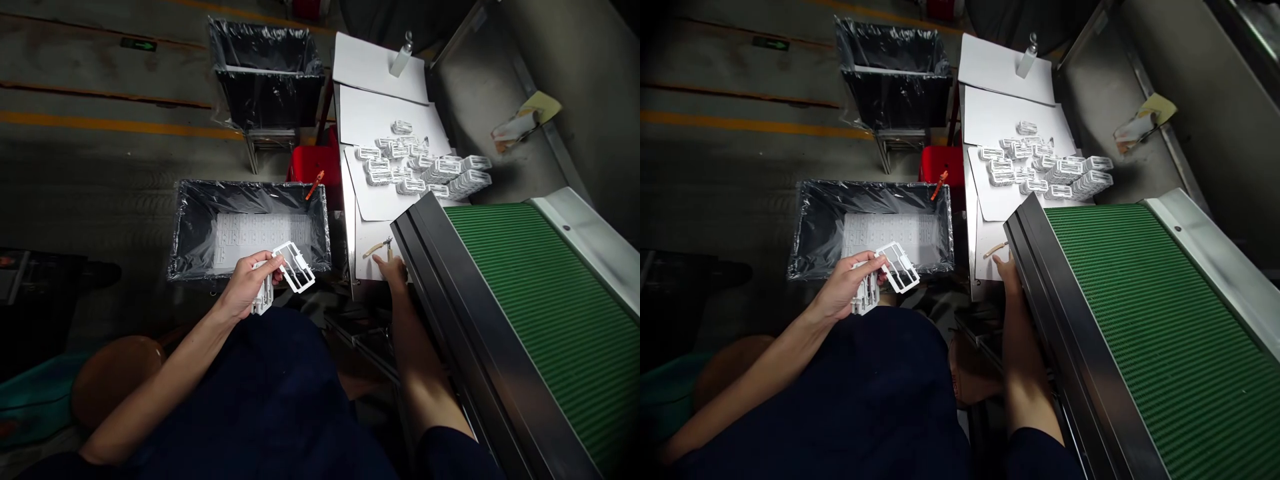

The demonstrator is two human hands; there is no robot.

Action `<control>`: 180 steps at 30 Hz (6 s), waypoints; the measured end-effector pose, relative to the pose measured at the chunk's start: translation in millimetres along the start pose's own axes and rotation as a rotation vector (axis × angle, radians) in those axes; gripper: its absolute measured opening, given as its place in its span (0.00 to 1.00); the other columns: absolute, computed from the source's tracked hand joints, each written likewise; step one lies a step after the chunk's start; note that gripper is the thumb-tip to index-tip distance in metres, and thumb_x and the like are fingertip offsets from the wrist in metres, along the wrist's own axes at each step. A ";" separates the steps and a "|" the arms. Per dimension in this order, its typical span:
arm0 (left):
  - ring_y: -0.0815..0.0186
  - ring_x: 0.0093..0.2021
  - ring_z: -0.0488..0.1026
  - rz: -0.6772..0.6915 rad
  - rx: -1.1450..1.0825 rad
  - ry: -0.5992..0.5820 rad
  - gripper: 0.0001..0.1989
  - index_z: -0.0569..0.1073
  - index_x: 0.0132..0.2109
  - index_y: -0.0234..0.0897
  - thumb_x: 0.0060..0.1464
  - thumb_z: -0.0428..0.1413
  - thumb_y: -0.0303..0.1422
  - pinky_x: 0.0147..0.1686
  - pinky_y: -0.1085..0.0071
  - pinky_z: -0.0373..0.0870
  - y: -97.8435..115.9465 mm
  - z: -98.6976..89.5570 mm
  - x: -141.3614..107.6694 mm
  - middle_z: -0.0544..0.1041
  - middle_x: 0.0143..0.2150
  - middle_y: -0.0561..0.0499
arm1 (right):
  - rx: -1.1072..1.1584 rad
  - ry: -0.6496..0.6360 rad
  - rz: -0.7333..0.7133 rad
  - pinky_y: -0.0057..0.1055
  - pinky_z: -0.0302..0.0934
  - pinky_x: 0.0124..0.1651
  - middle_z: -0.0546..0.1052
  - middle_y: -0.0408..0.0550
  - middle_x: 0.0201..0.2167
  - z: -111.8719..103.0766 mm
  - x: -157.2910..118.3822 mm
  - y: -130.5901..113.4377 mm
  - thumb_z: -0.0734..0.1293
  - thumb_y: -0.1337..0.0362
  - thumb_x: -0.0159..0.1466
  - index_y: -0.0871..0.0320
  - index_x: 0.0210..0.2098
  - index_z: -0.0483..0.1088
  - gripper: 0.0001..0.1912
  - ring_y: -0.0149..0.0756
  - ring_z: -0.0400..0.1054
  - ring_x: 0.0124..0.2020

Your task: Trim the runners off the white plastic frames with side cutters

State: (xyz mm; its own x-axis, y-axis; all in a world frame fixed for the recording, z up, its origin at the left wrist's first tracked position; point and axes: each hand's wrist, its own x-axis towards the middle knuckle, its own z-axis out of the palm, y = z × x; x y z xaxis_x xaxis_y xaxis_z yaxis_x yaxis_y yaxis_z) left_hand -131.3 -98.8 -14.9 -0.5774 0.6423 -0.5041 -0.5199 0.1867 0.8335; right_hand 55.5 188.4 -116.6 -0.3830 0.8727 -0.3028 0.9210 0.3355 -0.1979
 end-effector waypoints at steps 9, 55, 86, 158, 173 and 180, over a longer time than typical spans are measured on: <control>0.70 0.28 0.68 0.022 0.065 -0.042 0.13 0.72 0.29 0.34 0.49 0.60 0.40 0.30 0.76 0.64 6.9 3.3 0.5 0.73 0.28 0.51 | 0.381 0.032 0.097 0.50 0.52 0.54 0.61 0.74 0.56 -9.0 -19.2 -59.8 0.60 0.48 0.61 0.71 0.57 0.58 0.35 0.59 0.51 0.60; 0.71 0.22 0.64 0.021 0.269 -0.297 0.12 0.67 0.29 0.35 0.54 0.55 0.39 0.23 0.76 0.62 5.9 6.3 14.9 0.68 0.23 0.55 | 1.502 -0.628 -0.245 0.32 0.68 0.34 0.76 0.42 0.27 -12.9 -186.4 -120.1 0.68 0.61 0.58 0.56 0.63 0.47 0.39 0.35 0.74 0.29; 0.68 0.27 0.67 0.241 1.196 -0.673 0.11 0.73 0.31 0.41 0.52 0.55 0.43 0.27 0.73 0.56 43.5 15.2 12.5 0.72 0.27 0.57 | 1.379 -0.648 -0.111 0.29 0.69 0.29 0.76 0.41 0.21 -34.7 -171.8 -113.3 0.68 0.64 0.57 0.63 0.62 0.54 0.36 0.33 0.73 0.24; 0.68 0.29 0.68 0.308 0.587 -0.256 0.06 0.67 0.40 0.37 0.53 0.53 0.30 0.31 0.73 0.66 1.2 38.5 -1.5 0.70 0.31 0.54 | 1.518 -0.229 -0.115 0.24 0.62 0.24 0.71 0.37 0.23 -13.1 -190.8 -122.1 0.70 0.61 0.56 0.53 0.59 0.56 0.34 0.25 0.63 0.19; 0.67 0.34 0.67 0.341 0.633 -0.237 0.05 0.68 0.39 0.36 0.53 0.54 0.29 0.33 0.74 0.63 1.4 37.4 5.1 0.70 0.34 0.53 | 1.410 0.038 0.013 0.20 0.55 0.20 0.66 0.35 0.17 -12.1 -178.6 -104.4 0.64 0.59 0.61 0.58 0.47 0.65 0.16 0.22 0.58 0.16; 0.70 0.29 0.67 0.301 0.572 -0.276 0.14 0.67 0.48 0.37 0.54 0.55 0.31 0.31 0.75 0.64 -0.4 39.9 4.7 0.68 0.32 0.54 | 1.405 -0.213 0.016 0.21 0.58 0.21 0.67 0.38 0.18 -8.4 -175.9 -103.3 0.65 0.54 0.60 0.60 0.34 0.69 0.14 0.23 0.62 0.17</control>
State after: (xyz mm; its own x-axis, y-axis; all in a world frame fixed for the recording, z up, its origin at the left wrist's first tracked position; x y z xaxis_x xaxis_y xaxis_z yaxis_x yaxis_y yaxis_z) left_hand -108.7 -66.2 -8.6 -0.4240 0.8786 -0.2198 0.0938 0.2840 0.9542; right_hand 28.3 3.1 -35.0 -0.4926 0.7614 -0.4215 0.1379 -0.4099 -0.9016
